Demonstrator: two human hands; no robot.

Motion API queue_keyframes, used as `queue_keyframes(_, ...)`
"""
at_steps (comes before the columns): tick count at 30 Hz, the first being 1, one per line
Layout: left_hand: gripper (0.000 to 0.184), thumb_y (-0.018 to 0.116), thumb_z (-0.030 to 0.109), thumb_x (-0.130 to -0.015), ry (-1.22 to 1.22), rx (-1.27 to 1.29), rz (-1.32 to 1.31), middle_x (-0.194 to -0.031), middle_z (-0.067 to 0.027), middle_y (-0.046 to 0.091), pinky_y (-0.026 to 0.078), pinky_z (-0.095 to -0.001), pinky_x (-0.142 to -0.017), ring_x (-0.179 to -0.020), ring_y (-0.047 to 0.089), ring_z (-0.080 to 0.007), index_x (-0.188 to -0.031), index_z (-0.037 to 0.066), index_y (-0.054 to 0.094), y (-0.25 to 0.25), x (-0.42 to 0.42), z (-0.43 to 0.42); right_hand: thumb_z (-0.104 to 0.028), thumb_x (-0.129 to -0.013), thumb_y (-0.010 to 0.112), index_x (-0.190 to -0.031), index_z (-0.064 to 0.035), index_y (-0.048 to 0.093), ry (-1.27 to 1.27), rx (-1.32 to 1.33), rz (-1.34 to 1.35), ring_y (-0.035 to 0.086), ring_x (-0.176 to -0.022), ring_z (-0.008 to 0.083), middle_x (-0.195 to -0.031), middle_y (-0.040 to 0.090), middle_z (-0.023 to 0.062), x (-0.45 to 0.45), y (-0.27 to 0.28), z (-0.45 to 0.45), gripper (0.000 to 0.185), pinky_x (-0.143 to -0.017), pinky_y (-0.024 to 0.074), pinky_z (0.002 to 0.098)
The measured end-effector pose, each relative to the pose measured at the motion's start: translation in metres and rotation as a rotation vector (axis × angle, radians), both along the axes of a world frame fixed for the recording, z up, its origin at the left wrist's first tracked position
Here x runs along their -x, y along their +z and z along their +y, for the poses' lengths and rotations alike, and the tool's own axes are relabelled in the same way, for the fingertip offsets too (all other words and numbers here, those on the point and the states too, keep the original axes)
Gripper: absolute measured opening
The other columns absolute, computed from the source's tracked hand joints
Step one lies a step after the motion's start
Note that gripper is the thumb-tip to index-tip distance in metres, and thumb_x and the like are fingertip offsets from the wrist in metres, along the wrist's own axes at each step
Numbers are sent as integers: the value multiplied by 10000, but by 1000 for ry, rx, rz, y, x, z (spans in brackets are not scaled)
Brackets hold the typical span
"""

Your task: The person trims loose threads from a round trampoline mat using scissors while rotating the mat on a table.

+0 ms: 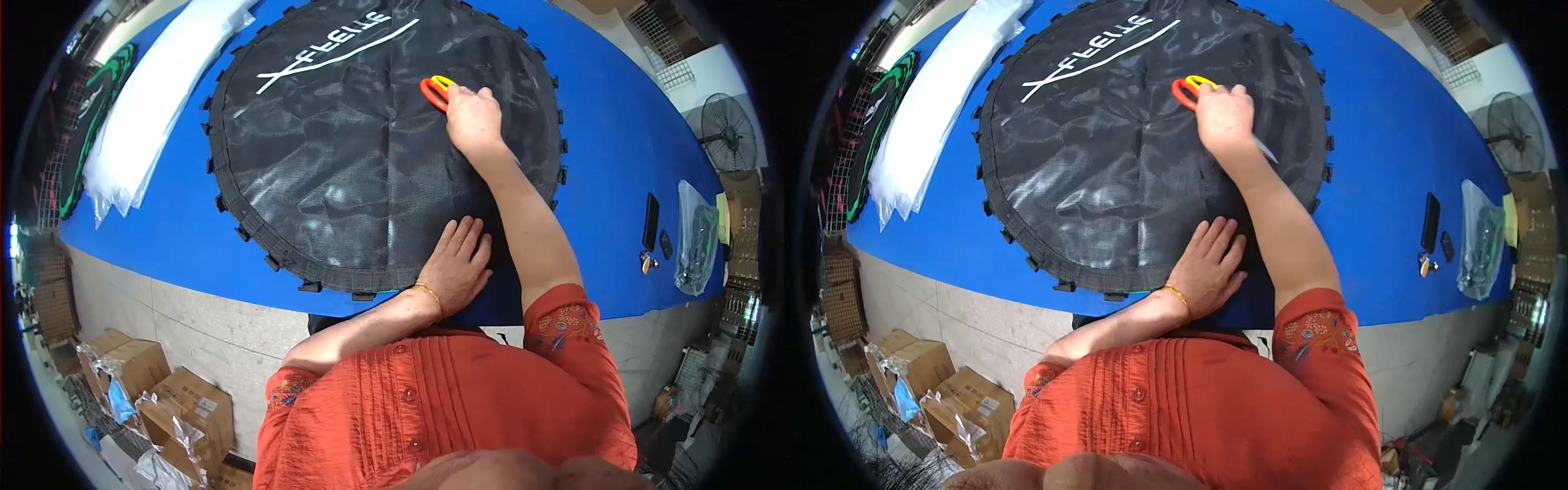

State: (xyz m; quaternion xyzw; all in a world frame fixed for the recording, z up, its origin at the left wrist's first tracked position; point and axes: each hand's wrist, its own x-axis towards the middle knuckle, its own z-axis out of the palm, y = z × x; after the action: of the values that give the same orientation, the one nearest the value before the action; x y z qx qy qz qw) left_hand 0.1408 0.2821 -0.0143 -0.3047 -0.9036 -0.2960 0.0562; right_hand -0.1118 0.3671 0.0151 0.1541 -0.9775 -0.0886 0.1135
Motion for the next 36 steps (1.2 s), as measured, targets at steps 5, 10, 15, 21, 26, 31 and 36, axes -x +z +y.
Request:
queue_keyframes(5, 649, 719, 351, -978, -4, -1, -2, -1598, -297, 478, 291, -582, -1289, -1532, 405, -465, -1481, -29, 563, -1, 0, 0, -89, -898, 694, -1037, -96, 719, 71, 58, 113, 707, -899, 313, -1003, 771, 89, -22, 1, 4, 141, -831, 551, 416)
queue_keyframes(10, 654, 708, 344, -984, -22, -34, -33, -1589, -296, 479, 273, -595, -1300, -1531, 397, -480, -1496, -28, 543, -2, 1, 0, -122, -863, 709, -1057, -83, 724, 228, 148, 167, 666, -863, 296, -1062, 759, 93, -79, -8, -15, 198, -812, 561, 402)
queue_keyframes(15, 652, 707, 336, -982, -24, -27, -45, -1579, -292, 480, 261, -601, -1307, -1535, 385, -484, -1499, -24, 536, -2, -1, 0, -139, -871, 712, -1133, -47, 736, 248, 98, 137, 666, -986, 280, -1165, 772, 136, -86, -6, -18, 280, -849, 533, 414)
queue_keyframes(21, 648, 703, 340, -993, -43, -2, -55, -1603, -290, 455, 262, -600, -1308, -1548, 370, -477, -1506, -18, 532, 1, 0, 0, -141, -861, 713, -1107, -62, 740, 440, 132, 164, 670, -1039, 266, -1225, 762, 120, -93, -3, -24, 260, -883, 520, 397)
queue_keyframes(26, 647, 704, 334, -994, -7, -20, -50, -1603, -285, 455, 262, -605, -1309, -1554, 367, -469, -1508, -19, 529, 1, -2, 1, -125, -832, 772, -1175, -100, 715, 371, 59, 59, 660, -1013, 234, -1249, 742, 59, -63, 9, -43, 349, -851, 524, 360)
queue_keyframes(31, 657, 714, 331, -985, -32, -22, -52, -1603, -295, 453, 261, -606, -1311, -1556, 363, -477, -1507, -22, 527, 1, 1, 0, -190, -862, 760, -1079, -103, 750, 393, 36, 107, 671, -1053, 243, -1139, 757, 87, -77, 5, -44, 235, -862, 516, 370)
queue_keyframes(36, 665, 737, 311, -961, -27, -49, -35, -1591, -299, 459, 258, -607, -1314, -1548, 370, -482, -1498, -24, 531, -2, -1, 1, -189, -860, 759, -1096, -98, 739, 402, 42, 123, 670, -1047, 244, -1121, 754, 85, -76, 4, -47, 254, -862, 514, 366)
